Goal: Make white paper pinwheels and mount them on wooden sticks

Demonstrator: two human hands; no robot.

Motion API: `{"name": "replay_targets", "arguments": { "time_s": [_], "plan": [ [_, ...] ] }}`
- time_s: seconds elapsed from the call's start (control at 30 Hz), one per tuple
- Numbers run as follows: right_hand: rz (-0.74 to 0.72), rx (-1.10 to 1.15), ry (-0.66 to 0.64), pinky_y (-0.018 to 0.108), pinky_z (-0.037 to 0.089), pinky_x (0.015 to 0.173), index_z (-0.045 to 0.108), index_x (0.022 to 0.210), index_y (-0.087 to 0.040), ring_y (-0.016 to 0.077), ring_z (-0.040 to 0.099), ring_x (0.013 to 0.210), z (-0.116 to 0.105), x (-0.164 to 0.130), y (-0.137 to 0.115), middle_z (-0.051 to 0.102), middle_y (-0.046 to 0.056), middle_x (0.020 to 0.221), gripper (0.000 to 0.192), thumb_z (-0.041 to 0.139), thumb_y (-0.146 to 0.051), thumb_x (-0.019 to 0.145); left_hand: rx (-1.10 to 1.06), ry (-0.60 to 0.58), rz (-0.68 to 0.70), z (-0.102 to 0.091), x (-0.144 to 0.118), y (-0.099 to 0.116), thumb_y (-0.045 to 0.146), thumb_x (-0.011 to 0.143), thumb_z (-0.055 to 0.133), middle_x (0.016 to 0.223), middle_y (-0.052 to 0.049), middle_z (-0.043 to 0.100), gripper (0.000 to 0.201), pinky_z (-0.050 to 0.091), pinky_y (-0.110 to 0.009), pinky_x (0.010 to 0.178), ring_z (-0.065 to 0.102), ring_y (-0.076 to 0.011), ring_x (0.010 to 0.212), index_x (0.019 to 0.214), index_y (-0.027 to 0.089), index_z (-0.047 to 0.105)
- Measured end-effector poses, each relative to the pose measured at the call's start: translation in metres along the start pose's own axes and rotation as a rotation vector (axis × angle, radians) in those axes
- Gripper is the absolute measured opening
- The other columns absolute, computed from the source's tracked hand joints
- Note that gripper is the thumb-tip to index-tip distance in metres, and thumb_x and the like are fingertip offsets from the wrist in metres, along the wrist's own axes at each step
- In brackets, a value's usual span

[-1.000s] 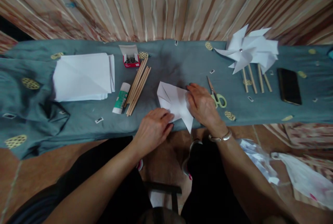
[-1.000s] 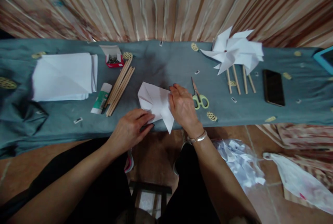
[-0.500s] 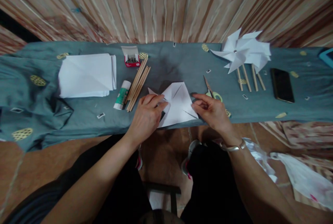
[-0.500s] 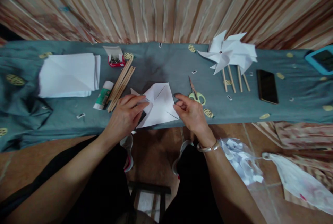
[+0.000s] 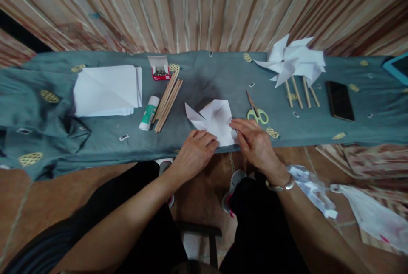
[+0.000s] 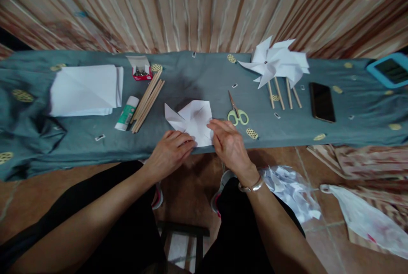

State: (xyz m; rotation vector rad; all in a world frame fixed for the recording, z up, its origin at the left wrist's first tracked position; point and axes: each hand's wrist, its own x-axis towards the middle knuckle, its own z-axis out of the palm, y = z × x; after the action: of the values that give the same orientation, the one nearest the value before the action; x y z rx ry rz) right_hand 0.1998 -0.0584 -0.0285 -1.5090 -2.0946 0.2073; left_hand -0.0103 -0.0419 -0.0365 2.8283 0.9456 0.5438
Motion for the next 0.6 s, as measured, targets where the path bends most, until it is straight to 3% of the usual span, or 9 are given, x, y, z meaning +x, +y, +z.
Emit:
{"name": "replay_targets", "arguments": {
  "time_s": [0.2, 0.33, 0.6],
  "plan": [
    [0.013, 0.097, -0.084, 0.049, 0.048, 0.101, 0.064, 0.117, -0.015, 0.0241, 0.059, 0.116, 0.001, 0.001, -0.002, 0.066, 0.013, 0.122, 0.043, 0.042, -0.004, 0.082, 0.003, 0.073, -0.047, -0.011, -0.008, -0.019, 0.017, 0.094, 0.049, 0.099, -0.006, 0.069, 0.017, 0.041, -0.036, 0.078, 0.059, -0.0211, 0.091, 0.098, 0.015, 0.065],
    [-0.017, 0.129, -0.143, 0.050, 0.047, 0.102, 0.062, 0.121, -0.019, 0.0247, 0.056, 0.121, 0.004, 0.001, -0.011, 0.061, 0.012, 0.130, 0.045, 0.048, -0.004, 0.081, -0.002, 0.059, -0.087, -0.010, -0.012, -0.026, 0.015, 0.093, 0.049, 0.101, -0.007, 0.069, 0.017, 0.043, -0.037, 0.078, 0.058, -0.0226, 0.092, 0.099, 0.015, 0.065],
    [0.042, 0.290, -0.176, 0.047, 0.048, 0.102, 0.068, 0.108, -0.022, 0.0237, 0.059, 0.115, 0.009, 0.004, -0.016, 0.066, 0.010, 0.122, 0.023, 0.061, -0.019, 0.087, -0.042, 0.030, -0.137, -0.010, -0.009, -0.023, 0.012, 0.090, 0.051, 0.101, -0.008, 0.068, 0.017, 0.049, -0.037, 0.081, 0.058, -0.0231, 0.092, 0.100, 0.013, 0.065]
  ]
}}
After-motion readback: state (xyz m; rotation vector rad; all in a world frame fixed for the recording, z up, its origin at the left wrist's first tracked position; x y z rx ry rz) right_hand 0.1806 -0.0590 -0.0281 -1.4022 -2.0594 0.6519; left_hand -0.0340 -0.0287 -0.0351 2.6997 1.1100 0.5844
